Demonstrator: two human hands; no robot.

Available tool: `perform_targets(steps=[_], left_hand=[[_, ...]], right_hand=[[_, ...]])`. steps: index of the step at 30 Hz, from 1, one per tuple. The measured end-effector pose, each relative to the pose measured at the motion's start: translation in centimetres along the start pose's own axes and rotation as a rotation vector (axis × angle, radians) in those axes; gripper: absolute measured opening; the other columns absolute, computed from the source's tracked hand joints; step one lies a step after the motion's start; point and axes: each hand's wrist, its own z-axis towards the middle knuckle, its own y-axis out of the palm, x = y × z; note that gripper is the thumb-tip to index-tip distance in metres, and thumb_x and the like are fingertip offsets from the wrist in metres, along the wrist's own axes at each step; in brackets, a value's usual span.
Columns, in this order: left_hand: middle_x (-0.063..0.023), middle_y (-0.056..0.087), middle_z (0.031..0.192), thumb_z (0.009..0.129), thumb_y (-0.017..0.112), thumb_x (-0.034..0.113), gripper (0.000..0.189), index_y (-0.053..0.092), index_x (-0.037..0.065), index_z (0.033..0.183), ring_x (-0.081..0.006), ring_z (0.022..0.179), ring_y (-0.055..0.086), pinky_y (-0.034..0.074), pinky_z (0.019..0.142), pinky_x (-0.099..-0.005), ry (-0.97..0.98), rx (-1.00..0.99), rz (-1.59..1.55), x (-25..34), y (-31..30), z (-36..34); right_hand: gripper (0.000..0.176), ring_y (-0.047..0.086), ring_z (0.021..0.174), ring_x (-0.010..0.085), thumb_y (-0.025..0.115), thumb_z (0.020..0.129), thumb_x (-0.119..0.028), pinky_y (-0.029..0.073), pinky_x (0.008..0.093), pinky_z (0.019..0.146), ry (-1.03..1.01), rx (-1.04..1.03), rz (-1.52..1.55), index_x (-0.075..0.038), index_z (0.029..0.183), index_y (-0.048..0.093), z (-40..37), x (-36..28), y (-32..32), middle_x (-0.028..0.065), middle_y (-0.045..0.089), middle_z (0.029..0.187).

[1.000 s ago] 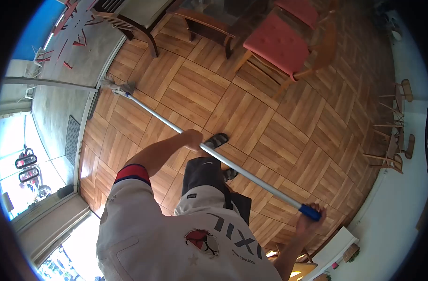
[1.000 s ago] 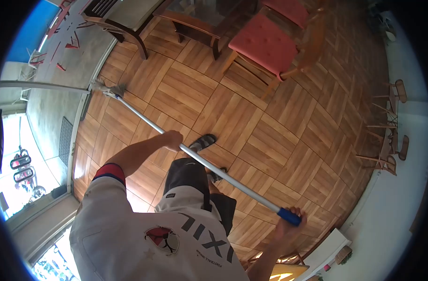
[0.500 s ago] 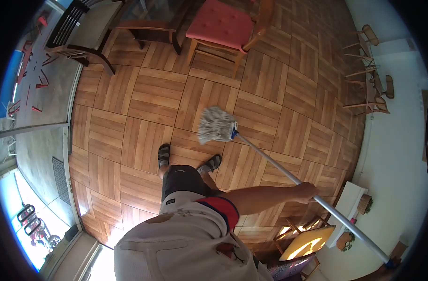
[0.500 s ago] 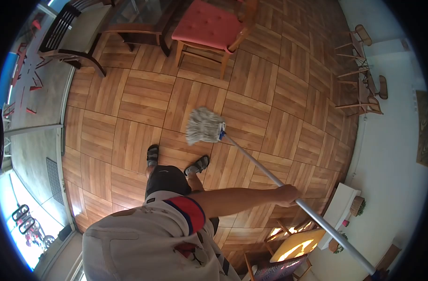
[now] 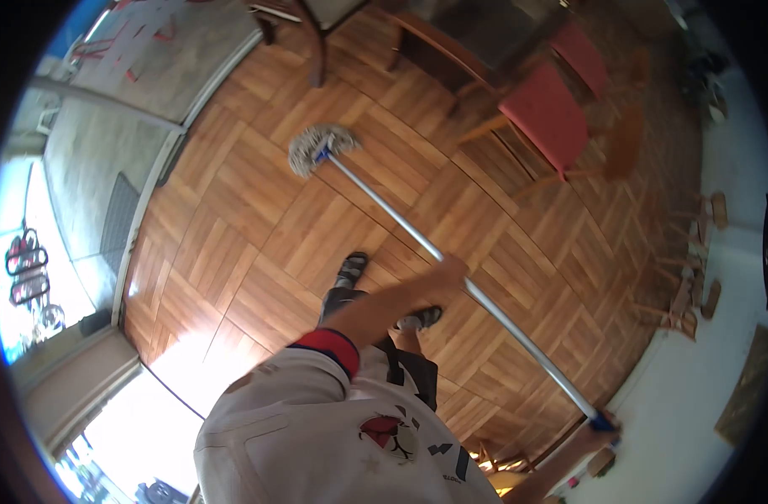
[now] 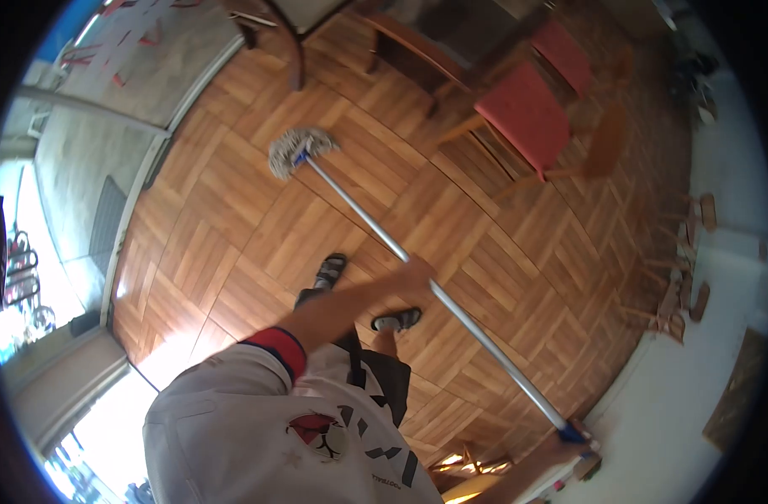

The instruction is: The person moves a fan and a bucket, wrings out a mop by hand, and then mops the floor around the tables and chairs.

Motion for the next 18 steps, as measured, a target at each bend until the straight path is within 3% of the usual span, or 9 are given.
perform_targets(steps=[1,2,5,7,10,12,15,16,18], left_hand=[[-0.0152,0.060,0.080,0.065,0.059,0.017,0.017,0.064,0.009,0.080,-0.0348,0.085,0.057,0.042,0.083,-0.0445,-0.174,0.082,0.052,-6.2,-3.9,-1.8],[-0.0141,0.059,0.089,0.067,0.059,0.018,0.020,0.063,0.010,0.085,-0.0314,0.094,0.054,0.041,0.087,-0.0420,-0.333,0.223,0.154,-14.3,-5.2,-4.0],[-0.0102,0.054,0.109,0.072,0.064,0.030,0.041,0.055,0.018,0.110,-0.0325,0.110,0.046,0.037,0.087,-0.0459,-0.679,0.124,0.618,-19.4,-21.3,-12.1],[-0.0095,0.053,0.113,0.074,0.064,0.035,0.040,0.056,0.019,0.110,-0.0301,0.115,0.043,0.036,0.086,-0.0469,-0.804,0.194,0.690,-21.3,-25.1,-16.6],[-0.0080,0.048,0.125,0.080,0.059,0.027,0.038,0.056,0.018,0.117,-0.0315,0.123,0.035,0.033,0.089,-0.0486,-0.915,0.011,0.625,-18.4,-25.8,-17.5],[-0.0109,0.057,0.114,0.083,0.055,0.024,0.032,0.062,0.012,0.111,-0.0320,0.117,0.043,0.034,0.089,-0.0502,-0.778,-0.191,0.690,-19.9,-18.4,-15.6],[-0.0104,0.063,0.097,0.079,0.056,0.020,0.024,0.066,0.009,0.098,-0.0320,0.093,0.059,0.031,0.082,-0.0597,-0.426,-0.402,0.488,-6.4,-12.2,-10.9],[-0.0091,0.064,0.088,0.076,0.058,0.023,0.022,0.067,0.011,0.092,-0.0295,0.085,0.061,0.033,0.076,-0.0576,-0.327,-0.445,0.368,-0.9,-10.3,-9.7],[-0.0087,0.063,0.074,0.069,0.064,0.031,0.022,0.066,0.011,0.079,-0.0292,0.074,0.061,0.037,0.062,-0.0472,-0.124,-0.386,0.223,10.9,-9.5,-8.6]], right_hand=[[0.025,0.057,0.081,0.0199,0.052,0.087,-0.029,0.046,0.0340,0.081,0.058,0.254,0.144,-0.005,0.083,0.055,-1.3,7.1,3.2,0.0096,0.060,0.084],[0.022,0.057,0.084,0.0221,0.052,0.087,-0.025,0.046,0.0353,0.081,0.143,0.053,0.006,-0.005,0.080,0.057,-6.3,10.4,16.6,0.0102,0.060,0.085],[0.020,0.055,0.094,0.0245,0.046,0.088,-0.022,0.041,0.0396,0.089,0.522,-0.133,0.150,-0.003,0.087,0.054,-16.2,19.3,33.3,0.0113,0.059,0.092],[0.016,0.053,0.099,0.0249,0.045,0.089,-0.018,0.041,0.0401,0.091,0.642,-0.114,0.111,-0.003,0.090,0.051,-21.4,21.9,38.4,0.0118,0.058,0.095],[0.012,0.052,0.102,0.0252,0.047,0.090,-0.015,0.039,0.0401,0.094,0.638,-0.225,0.067,-0.003,0.091,0.048,-20.6,22.0,37.0,0.0130,0.057,0.098],[0.017,0.054,0.097,0.0261,0.047,0.090,-0.016,0.043,0.0404,0.090,0.555,-0.247,-0.175,0.000,0.090,0.051,-17.5,19.2,32.5,0.0156,0.057,0.097],[0.019,0.056,0.086,0.0233,0.049,0.086,-0.020,0.044,0.0369,0.086,0.461,-0.149,-0.243,-0.004,0.080,0.058,-10.9,9.9,21.3,0.0106,0.059,0.085],[0.020,0.057,0.079,0.0223,0.049,0.086,-0.021,0.045,0.0356,0.080,0.140,-0.142,-0.446,-0.004,0.080,0.058,-9.7,5.6,18.2,0.0094,0.059,0.079],[0.024,0.051,0.062,0.0161,0.049,0.086,-0.020,0.044,0.0308,0.066,0.187,0.083,-0.173,-0.010,0.064,0.049,-5.6,-6.5,13.7,0.0029,0.051,0.060]])
